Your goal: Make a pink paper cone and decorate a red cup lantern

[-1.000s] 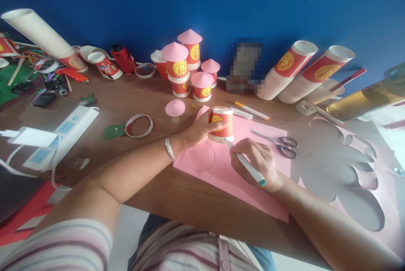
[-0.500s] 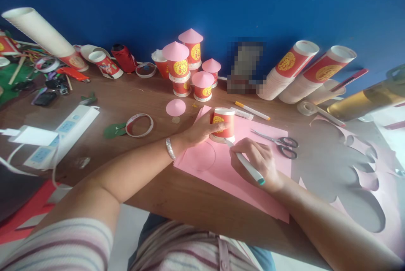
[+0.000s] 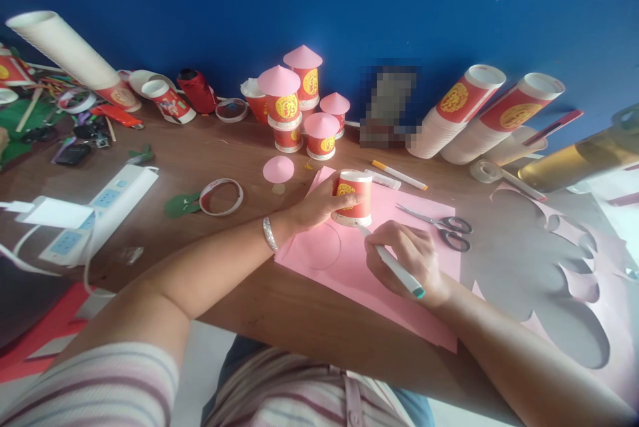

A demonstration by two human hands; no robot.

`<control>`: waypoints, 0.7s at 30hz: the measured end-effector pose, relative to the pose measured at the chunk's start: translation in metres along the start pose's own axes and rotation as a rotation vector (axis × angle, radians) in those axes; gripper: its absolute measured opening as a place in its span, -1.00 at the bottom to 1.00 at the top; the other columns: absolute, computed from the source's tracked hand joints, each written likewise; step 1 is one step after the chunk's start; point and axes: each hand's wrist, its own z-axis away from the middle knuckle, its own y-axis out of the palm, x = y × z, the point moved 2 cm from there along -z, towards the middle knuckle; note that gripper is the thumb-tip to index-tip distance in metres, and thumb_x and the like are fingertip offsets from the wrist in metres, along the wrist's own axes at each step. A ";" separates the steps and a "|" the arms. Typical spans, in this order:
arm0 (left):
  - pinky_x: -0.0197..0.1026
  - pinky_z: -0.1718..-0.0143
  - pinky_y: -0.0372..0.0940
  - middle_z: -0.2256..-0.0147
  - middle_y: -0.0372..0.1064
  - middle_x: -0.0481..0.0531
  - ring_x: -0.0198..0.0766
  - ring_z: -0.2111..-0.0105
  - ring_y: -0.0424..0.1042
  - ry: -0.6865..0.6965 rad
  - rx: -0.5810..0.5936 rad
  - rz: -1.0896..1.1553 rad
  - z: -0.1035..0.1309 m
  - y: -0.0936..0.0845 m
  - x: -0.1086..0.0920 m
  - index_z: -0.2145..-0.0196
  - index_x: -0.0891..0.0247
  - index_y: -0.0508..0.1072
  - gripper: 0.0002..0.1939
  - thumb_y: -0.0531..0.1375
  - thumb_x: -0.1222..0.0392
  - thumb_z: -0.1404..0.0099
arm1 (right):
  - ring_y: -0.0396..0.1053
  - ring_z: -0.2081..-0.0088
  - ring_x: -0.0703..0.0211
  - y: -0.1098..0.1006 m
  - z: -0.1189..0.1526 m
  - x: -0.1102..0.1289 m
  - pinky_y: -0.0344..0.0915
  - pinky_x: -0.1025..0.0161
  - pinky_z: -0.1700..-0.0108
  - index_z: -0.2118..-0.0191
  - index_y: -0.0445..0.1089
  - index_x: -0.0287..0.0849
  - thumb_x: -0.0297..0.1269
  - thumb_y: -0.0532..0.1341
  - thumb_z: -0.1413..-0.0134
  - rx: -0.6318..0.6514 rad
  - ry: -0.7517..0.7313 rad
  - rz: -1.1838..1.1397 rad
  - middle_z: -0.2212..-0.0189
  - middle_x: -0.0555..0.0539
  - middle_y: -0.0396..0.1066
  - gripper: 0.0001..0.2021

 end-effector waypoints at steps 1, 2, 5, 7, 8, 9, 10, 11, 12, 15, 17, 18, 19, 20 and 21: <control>-0.22 0.15 0.31 0.17 0.42 0.08 -0.26 0.19 0.39 -0.003 0.001 0.002 0.000 0.000 0.000 0.04 0.28 0.41 -0.50 0.42 0.00 -0.16 | 0.23 0.57 0.33 0.000 0.000 0.000 0.14 0.33 0.52 0.25 0.25 -0.10 -0.61 0.16 -0.07 -0.009 -0.001 0.006 0.51 0.10 0.31 -0.76; -0.21 0.14 0.31 0.16 0.42 0.09 -0.26 0.18 0.39 -0.004 0.002 0.001 0.000 0.000 0.000 0.04 0.28 0.41 -0.50 0.42 0.00 -0.16 | 0.23 0.56 0.33 0.000 0.000 -0.001 0.14 0.33 0.52 0.25 0.25 -0.10 -0.61 0.16 -0.07 -0.016 -0.002 0.013 0.50 0.10 0.31 -0.76; -0.18 0.12 0.31 0.14 0.43 0.10 -0.23 0.17 0.40 0.007 0.001 -0.016 0.000 0.000 0.000 0.04 0.28 0.41 -0.48 0.43 -0.02 -0.14 | 0.25 0.55 0.33 0.002 0.001 -0.002 0.16 0.33 0.51 0.24 0.25 -0.10 -0.62 0.17 -0.08 -0.034 -0.003 0.023 0.50 0.09 0.32 -0.75; -0.17 0.11 0.31 0.14 0.44 0.11 -0.22 0.16 0.41 0.010 -0.003 -0.030 0.000 -0.001 0.000 0.03 0.28 0.41 -0.46 0.43 -0.03 -0.14 | 0.26 0.55 0.33 0.003 0.002 -0.003 0.17 0.34 0.51 0.25 0.25 -0.10 -0.63 0.18 -0.07 -0.040 -0.001 0.027 0.50 0.10 0.32 -0.75; -0.17 0.10 0.31 0.13 0.44 0.12 -0.21 0.16 0.42 0.012 -0.003 -0.033 0.000 -0.001 0.000 0.03 0.28 0.41 -0.46 0.43 -0.03 -0.14 | 0.26 0.56 0.34 0.003 0.002 -0.003 0.17 0.34 0.51 0.25 0.25 -0.10 -0.63 0.18 -0.07 -0.042 0.001 0.032 0.51 0.10 0.32 -0.75; -0.16 0.10 0.31 0.12 0.44 0.12 -0.21 0.15 0.42 0.013 -0.001 -0.033 0.000 -0.002 0.000 0.02 0.28 0.41 -0.46 0.43 -0.03 -0.14 | 0.27 0.56 0.34 0.004 0.002 -0.003 0.17 0.34 0.51 0.26 0.26 -0.10 -0.63 0.18 -0.06 -0.040 0.002 0.038 0.51 0.11 0.32 -0.75; -0.16 0.10 0.31 0.11 0.44 0.12 -0.20 0.15 0.42 0.013 0.002 -0.031 0.000 -0.002 0.001 0.01 0.27 0.41 -0.46 0.43 -0.02 -0.14 | 0.27 0.56 0.34 0.004 0.002 -0.003 0.17 0.34 0.51 0.26 0.26 -0.10 -0.63 0.18 -0.05 -0.036 0.004 0.046 0.51 0.11 0.32 -0.75; -0.16 0.09 0.31 0.10 0.44 0.12 -0.20 0.14 0.42 0.013 0.004 -0.027 0.000 -0.002 0.001 0.01 0.27 0.40 -0.46 0.43 -0.02 -0.15 | 0.27 0.56 0.34 0.004 0.002 -0.003 0.16 0.34 0.52 0.27 0.27 -0.10 -0.64 0.17 -0.04 -0.033 0.005 0.054 0.51 0.11 0.33 -0.75; -0.16 0.09 0.31 0.10 0.43 0.12 -0.20 0.14 0.42 0.013 0.006 -0.026 0.000 -0.002 0.001 0.01 0.26 0.40 -0.47 0.42 -0.01 -0.15 | 0.27 0.57 0.35 0.004 0.002 -0.002 0.16 0.35 0.52 0.27 0.27 -0.10 -0.64 0.17 -0.04 -0.029 0.006 0.060 0.51 0.11 0.33 -0.75; -0.14 0.08 0.31 0.12 0.44 0.11 -0.19 0.14 0.42 0.017 0.007 -0.030 0.000 -0.002 0.001 0.02 0.26 0.41 -0.47 0.43 0.00 -0.15 | 0.28 0.56 0.35 0.004 0.001 -0.002 0.17 0.35 0.52 0.28 0.27 -0.10 -0.64 0.17 -0.05 -0.024 0.008 0.065 0.51 0.11 0.34 -0.75; -0.13 0.08 0.31 0.14 0.44 0.10 -0.19 0.15 0.43 0.023 0.008 -0.033 0.000 -0.002 0.001 0.02 0.26 0.42 -0.46 0.43 -0.01 -0.14 | 0.29 0.55 0.35 0.004 0.001 -0.002 0.18 0.35 0.52 0.28 0.27 -0.10 -0.63 0.16 -0.07 -0.023 0.007 0.063 0.50 0.10 0.35 -0.76; -0.13 0.08 0.31 0.15 0.44 0.10 -0.19 0.15 0.43 0.024 0.008 -0.034 0.000 -0.002 0.001 0.02 0.26 0.42 -0.46 0.44 -0.01 -0.13 | 0.29 0.55 0.35 0.004 0.001 -0.002 0.18 0.35 0.52 0.27 0.27 -0.10 -0.63 0.16 -0.08 -0.024 0.007 0.062 0.50 0.10 0.36 -0.76; -0.14 0.08 0.31 0.16 0.44 0.10 -0.19 0.15 0.43 0.024 0.008 -0.036 0.000 -0.002 0.001 0.02 0.26 0.42 -0.46 0.44 -0.02 -0.13 | 0.28 0.55 0.36 0.005 0.001 -0.003 0.18 0.35 0.52 0.27 0.27 -0.10 -0.63 0.16 -0.08 -0.027 0.006 0.062 0.50 0.10 0.35 -0.76; -0.14 0.08 0.31 0.16 0.44 0.10 -0.19 0.15 0.43 0.024 0.009 -0.040 0.000 -0.002 0.001 0.02 0.26 0.42 -0.46 0.44 -0.02 -0.13 | 0.27 0.55 0.36 0.005 0.001 -0.003 0.17 0.35 0.52 0.27 0.26 -0.10 -0.63 0.16 -0.09 -0.032 0.005 0.061 0.50 0.10 0.35 -0.76; -0.14 0.08 0.31 0.16 0.44 0.10 -0.19 0.16 0.43 0.025 0.008 -0.045 0.000 -0.003 0.001 0.02 0.26 0.42 -0.45 0.44 -0.03 -0.13 | 0.25 0.55 0.36 0.005 0.002 -0.004 0.16 0.35 0.51 0.27 0.26 -0.10 -0.63 0.15 -0.10 -0.036 0.005 0.058 0.50 0.10 0.34 -0.77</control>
